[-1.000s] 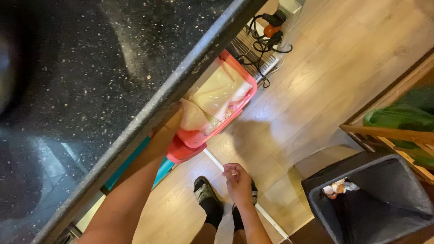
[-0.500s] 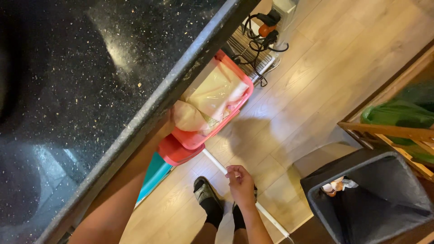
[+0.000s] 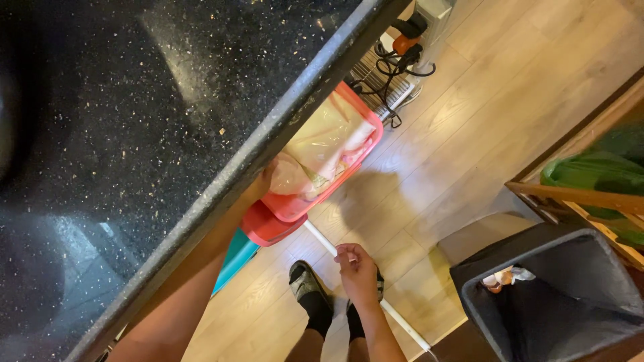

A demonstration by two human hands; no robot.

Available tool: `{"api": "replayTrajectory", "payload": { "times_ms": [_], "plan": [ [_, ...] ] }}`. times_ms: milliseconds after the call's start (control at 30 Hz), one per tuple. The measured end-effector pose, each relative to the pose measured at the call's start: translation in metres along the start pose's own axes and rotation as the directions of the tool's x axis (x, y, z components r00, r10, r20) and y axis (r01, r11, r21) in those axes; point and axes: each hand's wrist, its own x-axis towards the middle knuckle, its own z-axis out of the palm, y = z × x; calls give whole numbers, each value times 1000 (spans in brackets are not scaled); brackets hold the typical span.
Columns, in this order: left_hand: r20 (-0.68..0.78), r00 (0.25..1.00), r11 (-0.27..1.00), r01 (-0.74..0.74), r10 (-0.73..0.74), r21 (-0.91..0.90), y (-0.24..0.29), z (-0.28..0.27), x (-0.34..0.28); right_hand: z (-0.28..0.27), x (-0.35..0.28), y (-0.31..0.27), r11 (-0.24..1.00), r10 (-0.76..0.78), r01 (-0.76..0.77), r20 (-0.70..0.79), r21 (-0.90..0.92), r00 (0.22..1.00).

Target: The person is mixing a white powder from a bag into a bowl of yellow batter using a whisk.

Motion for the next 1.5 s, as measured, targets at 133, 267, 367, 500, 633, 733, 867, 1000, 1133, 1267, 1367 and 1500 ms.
{"api": "replayTrajectory", "payload": {
  "times_ms": [133, 267, 367, 500, 633, 733, 867, 1000, 1133, 1267, 1367, 1500],
  "plan": [
    [-17, 999, 1000, -27, 28, 13, -32, 60, -42, 0, -2, -12, 1000, 24, -24, 3, -2, 1000],
    [-9, 999, 998, 31, -31, -51, -38, 47, -46, 4, 2, -10, 1000, 6, -7, 42, 15, 999],
    [-6, 995, 990, 102, -103, -99, -32, 47, -49, 8, 4, -6, 1000, -8, 6, 48, 27, 999],
    [1, 980, 967, 195, -198, -161, -34, 49, -57, 8, 2, -8, 1000, -12, 11, 57, 11, 998],
    [12, 958, 933, 283, -287, -223, -37, 56, -64, 8, 1, -1, 1000, 8, -8, 36, 1, 999],
    [29, 936, 900, 345, -351, -267, -41, 59, -74, 6, -3, -9, 1000, 18, -17, 22, -24, 1000],
    [48, 903, 852, 420, -428, -313, -53, 58, -90, 13, -2, 1, 999, 32, -31, 39, -20, 999],
    [78, 862, 789, 492, -501, -368, -71, 61, -143, 17, -7, -7, 999, 9, -7, 41, -37, 999],
    [107, 814, 717, 557, -570, -420, -58, 64, -107, 17, -9, 3, 998, -63, 64, 60, -12, 996],
    [142, 763, 633, 611, -630, -476, -54, 78, -97, 14, -10, 1, 1000, -25, 25, 39, -8, 999],
    [175, 720, 560, 647, -671, -518, -39, 70, -91, 12, -12, 3, 1000, 4, -3, 20, -13, 1000],
    [224, 666, 453, 679, -712, -579, -16, 65, -74, 2, -15, -11, 999, -29, 29, 4, -28, 1000]
  ]
}}
